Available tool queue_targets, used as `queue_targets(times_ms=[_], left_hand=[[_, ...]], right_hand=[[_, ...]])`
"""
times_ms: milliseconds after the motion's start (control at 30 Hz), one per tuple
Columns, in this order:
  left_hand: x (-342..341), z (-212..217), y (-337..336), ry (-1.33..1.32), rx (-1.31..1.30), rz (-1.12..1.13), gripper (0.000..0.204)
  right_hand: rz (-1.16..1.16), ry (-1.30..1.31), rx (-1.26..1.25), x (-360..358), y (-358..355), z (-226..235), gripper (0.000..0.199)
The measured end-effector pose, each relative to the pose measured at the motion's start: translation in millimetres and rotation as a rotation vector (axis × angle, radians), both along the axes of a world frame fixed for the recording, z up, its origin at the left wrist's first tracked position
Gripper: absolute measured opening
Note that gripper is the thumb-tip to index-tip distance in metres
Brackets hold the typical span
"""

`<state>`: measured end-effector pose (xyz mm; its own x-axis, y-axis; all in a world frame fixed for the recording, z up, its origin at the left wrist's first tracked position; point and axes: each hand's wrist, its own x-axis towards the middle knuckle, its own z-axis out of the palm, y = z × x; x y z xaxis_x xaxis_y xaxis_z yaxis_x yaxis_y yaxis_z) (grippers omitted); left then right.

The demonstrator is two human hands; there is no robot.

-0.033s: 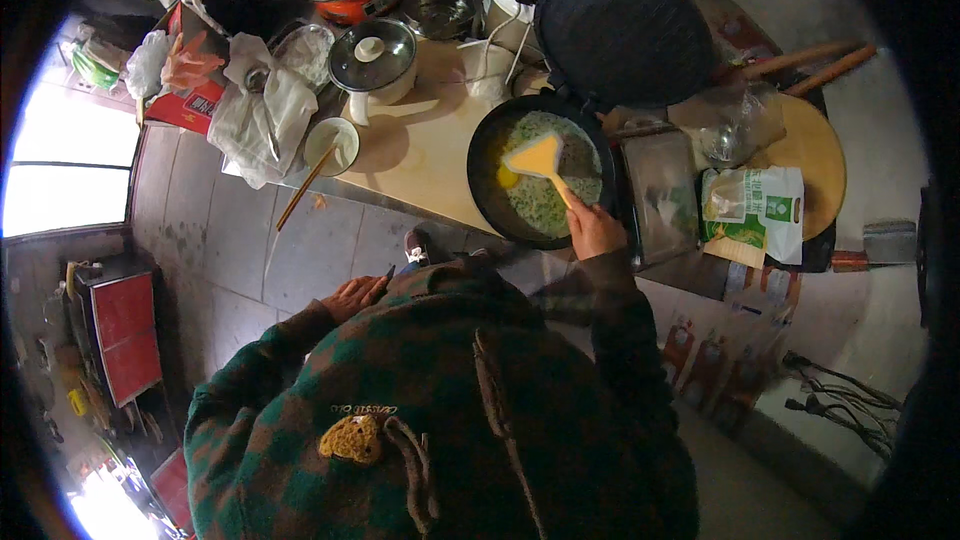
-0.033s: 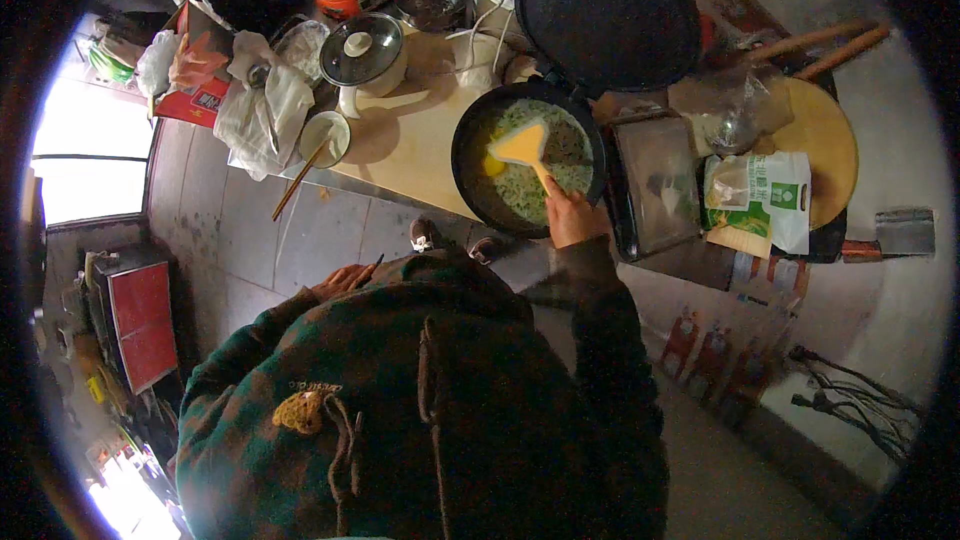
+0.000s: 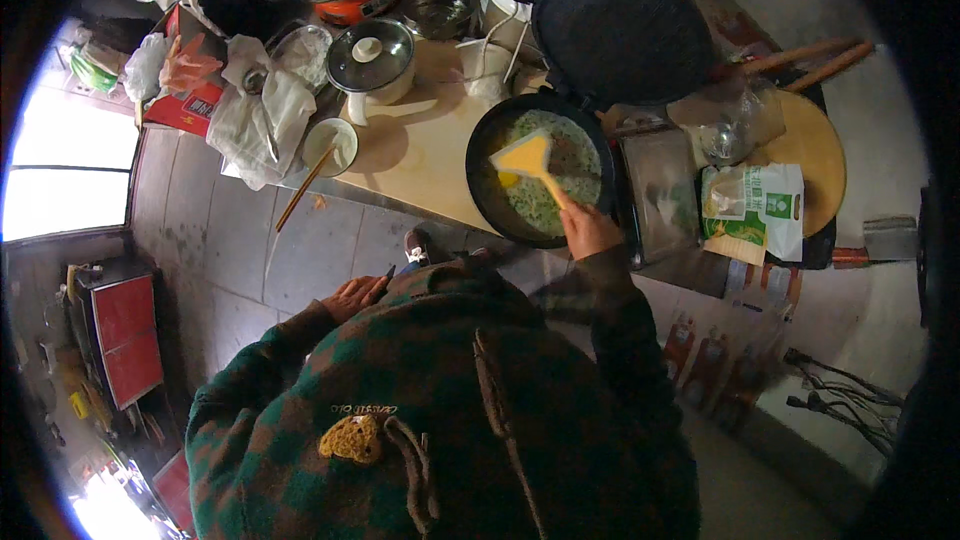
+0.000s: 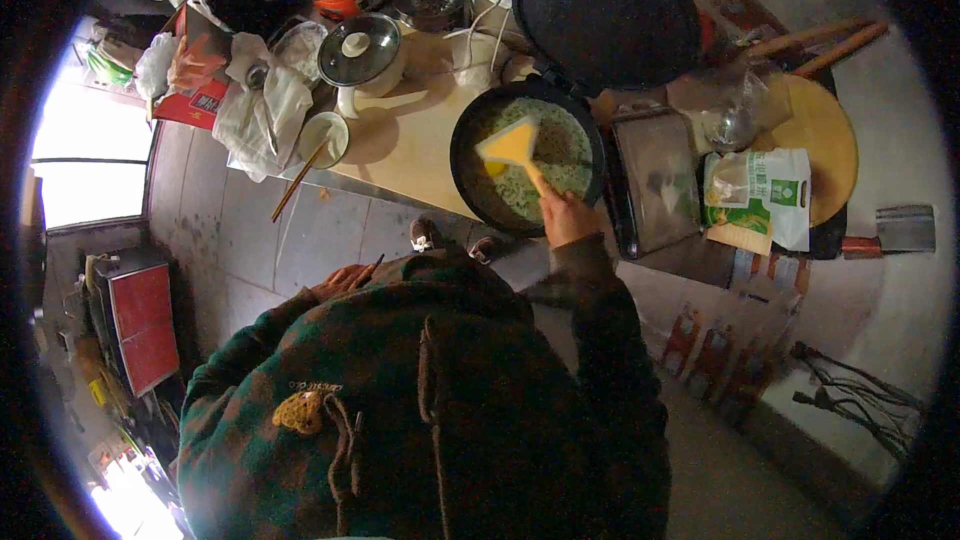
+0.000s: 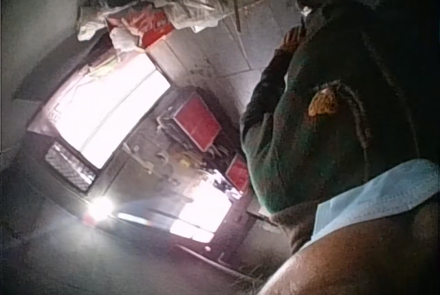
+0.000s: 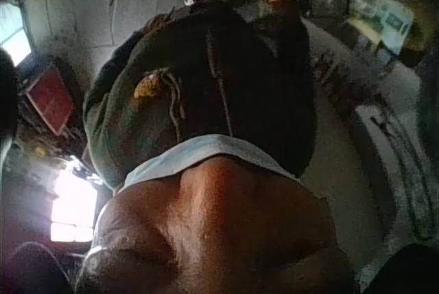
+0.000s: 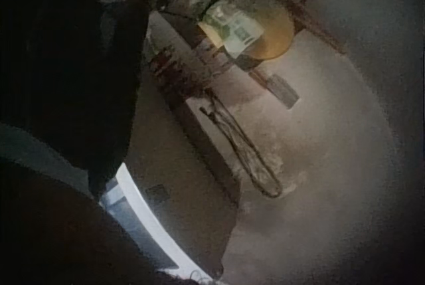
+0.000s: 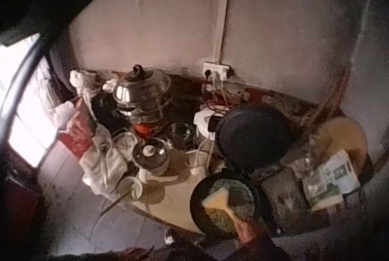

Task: The person stirs a batter in a pan on an electric stove, cracks two eggs into the pan, and continues stirring to combine the ingredients. The person briefly moves to the sink to rinse a bowl and returns to stir the mixture before closing the pan lid.

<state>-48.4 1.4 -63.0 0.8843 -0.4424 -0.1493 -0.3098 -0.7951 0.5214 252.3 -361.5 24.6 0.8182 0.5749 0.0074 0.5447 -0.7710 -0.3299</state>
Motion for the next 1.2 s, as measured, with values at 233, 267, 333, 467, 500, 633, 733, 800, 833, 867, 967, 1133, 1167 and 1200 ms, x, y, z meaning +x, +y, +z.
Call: queue_targets(times_ms=[233, 267, 333, 467, 500, 633, 733, 800, 833, 867, 967, 1133, 1167, 1200], left_hand=[[16.8, 32.3, -3.3, -0.268, 0.198, -0.091, 0.053], [25.4, 38.7, -1.2, 0.124, 0.213, -0.093, 0.05], [50.5, 50.6, 3.4, 0.684, 0.213, -0.111, 0.044], [78.4, 77.7, 3.7, 0.059, 0.099, 0.105, 0.024], [91.7, 75.7, -2.8, -0.047, 0.123, 0.123, 0.02], [128.3, 58.0, -34.5, -0.04, -0.277, 0.489, 0.013], [144.5, 45.2, -64.0, 0.451, -1.074, 0.969, 0.024], [144.1, 41.4, -74.3, 0.593, -1.396, 1.14, 0.036], [143.9, 38.0, -75.4, 0.587, -1.477, 1.139, 0.039], [140.5, 33.7, -75.0, 0.559, -1.599, 1.063, 0.043], [138.8, 8.7, -55.0, 0.93, -1.99, 0.781, 0.032], [125.2, -40.3, -46.1, 0.407, -0.62, 0.784, 0.013], [123.2, -40.9, -44.4, 0.343, -0.62, 0.794, 0.012], [122.3, -37.2, -42.6, 0.39, -0.692, 0.867, 0.017]], right_hand=[[-0.039, 0.059, -0.126, -13.5, -28.8, 12.2, 0.038], [0.001, 0.115, -0.16, -15.9, -31.1, 13.3, 0.039], [-0.156, 0.157, -0.152, -21.3, -35.8, 14.8, 0.038], [-0.127, 0.047, 0.007, -32.7, -39.2, 13.1, 0.038], [-0.129, 0.155, -0.084, -34.0, -39.8, 12.1, 0.039], [-0.148, 0.03, 0.071, -41.2, -45.8, 7.2, 0.041], [-0.14, 0.049, 0.051, -41.2, -45.5, 4.1, 0.04], [-0.177, 0.109, -0.056, -39.4, -37.5, 2.2, 0.039], [-0.163, 0.097, 0.024, -36.8, -32.0, 2.2, 0.039], [-0.173, 0.089, 0.094, -35.5, -24.7, 2.4, 0.039], [-0.145, 0.123, 0.015, -23.8, -6.6, 10.1, 0.038], [-0.238, 0.382, -0.105, -8.3, -42.6, 47.3, 0.038], [-0.24, 0.333, -0.155, -11.2, -53.5, 53.2, 0.038], [-0.229, 0.255, -0.164, -13.8, -64.4, 59.5, 0.037]])
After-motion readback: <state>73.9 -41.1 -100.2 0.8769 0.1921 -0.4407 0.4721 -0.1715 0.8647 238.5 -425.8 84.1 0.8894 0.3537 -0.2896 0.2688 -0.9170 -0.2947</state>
